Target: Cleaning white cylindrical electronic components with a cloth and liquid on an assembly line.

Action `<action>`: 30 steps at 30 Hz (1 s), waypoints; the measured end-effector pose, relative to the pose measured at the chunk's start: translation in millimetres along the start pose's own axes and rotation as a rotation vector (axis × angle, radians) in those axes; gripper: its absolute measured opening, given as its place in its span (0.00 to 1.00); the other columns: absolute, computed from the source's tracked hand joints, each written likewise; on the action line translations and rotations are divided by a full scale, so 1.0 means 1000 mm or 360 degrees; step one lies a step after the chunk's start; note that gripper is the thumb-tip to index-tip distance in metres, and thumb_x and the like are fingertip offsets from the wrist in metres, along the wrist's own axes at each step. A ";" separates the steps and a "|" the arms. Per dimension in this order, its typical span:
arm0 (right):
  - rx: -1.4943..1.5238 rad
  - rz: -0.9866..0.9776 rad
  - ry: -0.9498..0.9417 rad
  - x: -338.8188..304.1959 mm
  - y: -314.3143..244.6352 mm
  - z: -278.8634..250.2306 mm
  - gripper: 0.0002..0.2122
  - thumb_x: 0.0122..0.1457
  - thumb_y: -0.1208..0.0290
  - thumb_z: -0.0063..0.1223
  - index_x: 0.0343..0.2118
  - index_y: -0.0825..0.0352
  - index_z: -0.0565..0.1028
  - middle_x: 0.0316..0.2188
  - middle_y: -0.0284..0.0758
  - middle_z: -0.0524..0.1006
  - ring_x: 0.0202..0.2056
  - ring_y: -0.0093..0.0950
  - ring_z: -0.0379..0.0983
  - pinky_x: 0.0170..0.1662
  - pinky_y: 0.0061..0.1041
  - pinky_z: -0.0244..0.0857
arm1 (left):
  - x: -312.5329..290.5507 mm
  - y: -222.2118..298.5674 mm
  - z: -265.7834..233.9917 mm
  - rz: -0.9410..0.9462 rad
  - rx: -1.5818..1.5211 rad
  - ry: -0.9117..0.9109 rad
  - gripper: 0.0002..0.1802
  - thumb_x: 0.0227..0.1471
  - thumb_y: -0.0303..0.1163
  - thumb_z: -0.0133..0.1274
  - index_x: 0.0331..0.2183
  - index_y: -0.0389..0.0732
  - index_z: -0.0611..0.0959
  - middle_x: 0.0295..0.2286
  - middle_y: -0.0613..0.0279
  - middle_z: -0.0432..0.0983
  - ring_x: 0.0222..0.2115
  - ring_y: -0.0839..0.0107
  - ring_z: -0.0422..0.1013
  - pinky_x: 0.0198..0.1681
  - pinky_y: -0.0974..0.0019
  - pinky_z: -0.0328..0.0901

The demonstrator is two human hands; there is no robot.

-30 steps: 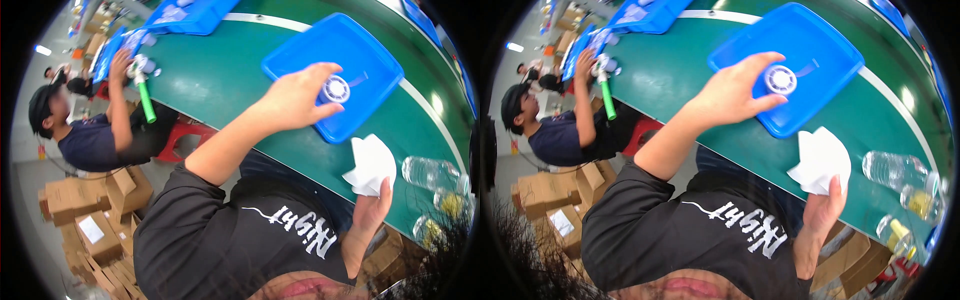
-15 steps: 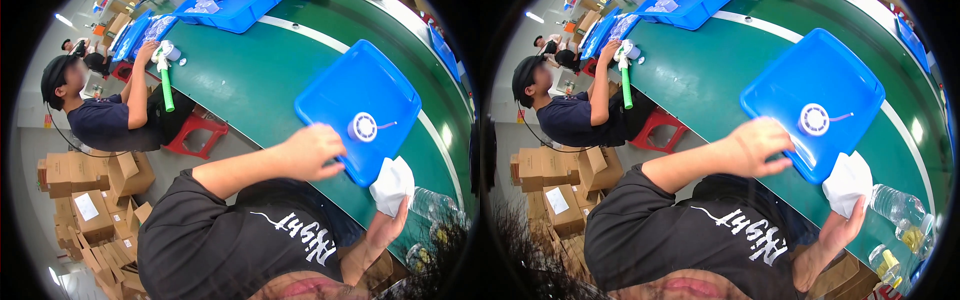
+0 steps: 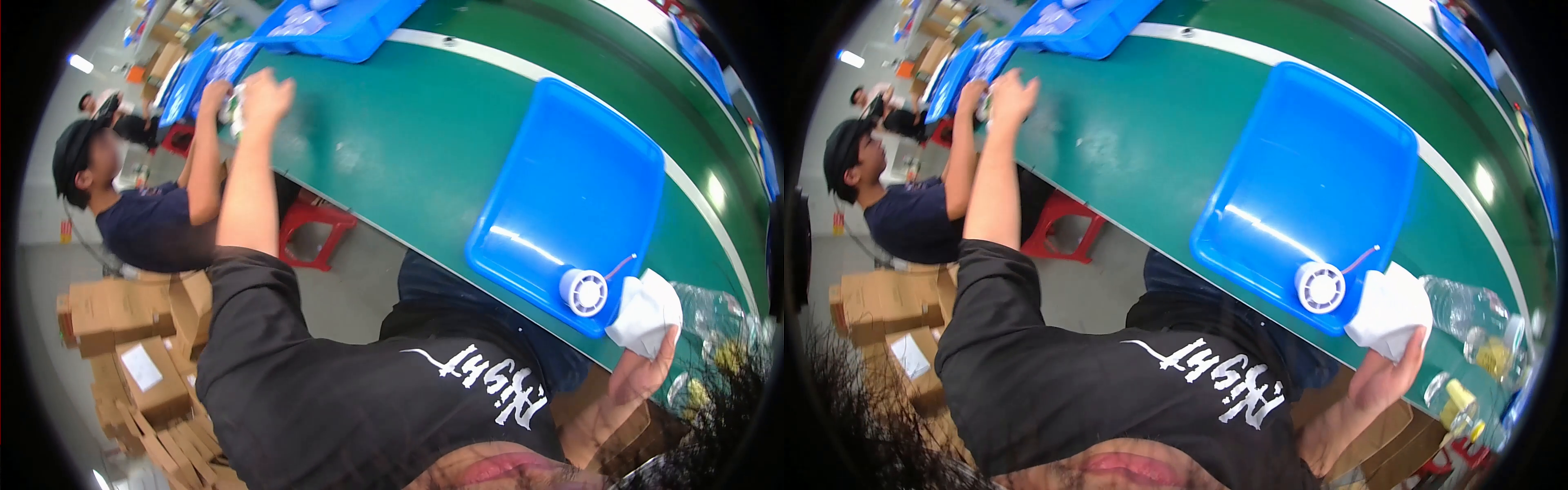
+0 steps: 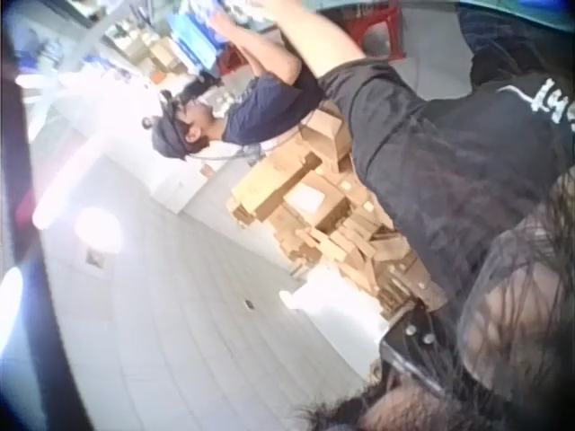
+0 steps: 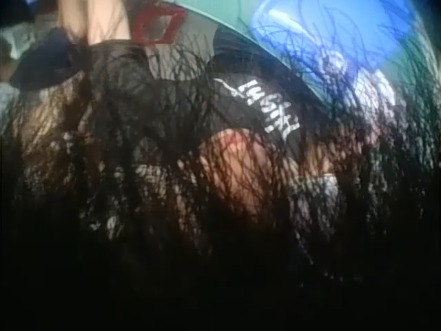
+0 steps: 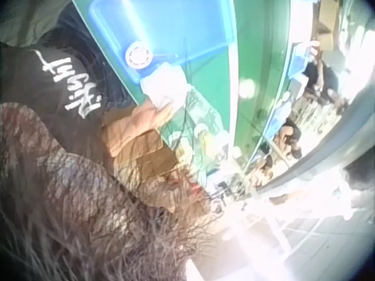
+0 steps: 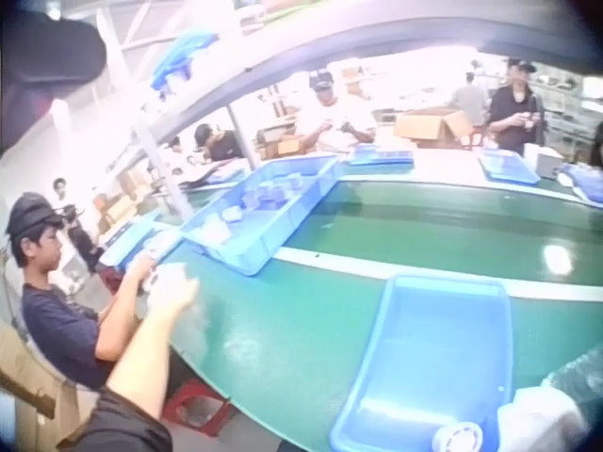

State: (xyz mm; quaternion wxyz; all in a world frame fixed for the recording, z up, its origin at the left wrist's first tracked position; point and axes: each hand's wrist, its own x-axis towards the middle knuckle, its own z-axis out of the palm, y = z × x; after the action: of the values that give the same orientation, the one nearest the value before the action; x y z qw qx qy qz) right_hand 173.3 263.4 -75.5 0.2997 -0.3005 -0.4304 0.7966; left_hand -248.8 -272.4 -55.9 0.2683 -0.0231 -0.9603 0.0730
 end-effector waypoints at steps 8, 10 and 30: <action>-0.0356 -0.0125 -0.0219 -0.026 0.006 0.013 0.22 0.67 0.63 0.40 0.56 0.76 0.63 0.53 0.43 0.70 0.54 0.32 0.66 0.57 0.32 0.58 | 0.025 -0.105 0.077 -0.0671 0.0080 -0.0666 0.38 0.51 0.59 0.49 0.55 0.44 0.68 0.49 0.37 0.70 0.53 0.42 0.64 0.55 0.47 0.60; -0.0401 -0.0103 -0.0245 -0.024 0.008 0.014 0.22 0.67 0.62 0.41 0.55 0.76 0.64 0.51 0.42 0.71 0.53 0.31 0.67 0.55 0.30 0.58 | 0.028 -0.117 0.093 -0.0588 -0.0062 -0.0624 0.33 0.49 0.52 0.54 0.50 0.40 0.71 0.40 0.39 0.76 0.42 0.47 0.74 0.49 0.52 0.65; -0.0391 0.0264 -0.0712 -0.053 -0.008 0.093 0.14 0.64 0.62 0.49 0.43 0.70 0.73 0.32 0.29 0.74 0.33 0.15 0.67 0.36 0.15 0.59 | -0.192 0.295 -0.176 0.1446 -0.2937 -0.0419 0.35 0.32 0.13 0.62 0.48 0.38 0.76 0.50 0.48 0.66 0.46 0.55 0.71 0.44 0.62 0.71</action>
State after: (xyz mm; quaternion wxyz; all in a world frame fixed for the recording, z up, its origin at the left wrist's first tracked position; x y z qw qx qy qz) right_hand 140.8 180.8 -14.9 0.0922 -0.1853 -0.5533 0.8069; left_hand 7.6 25.3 -50.3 -0.0137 -0.5715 -0.5652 -0.5947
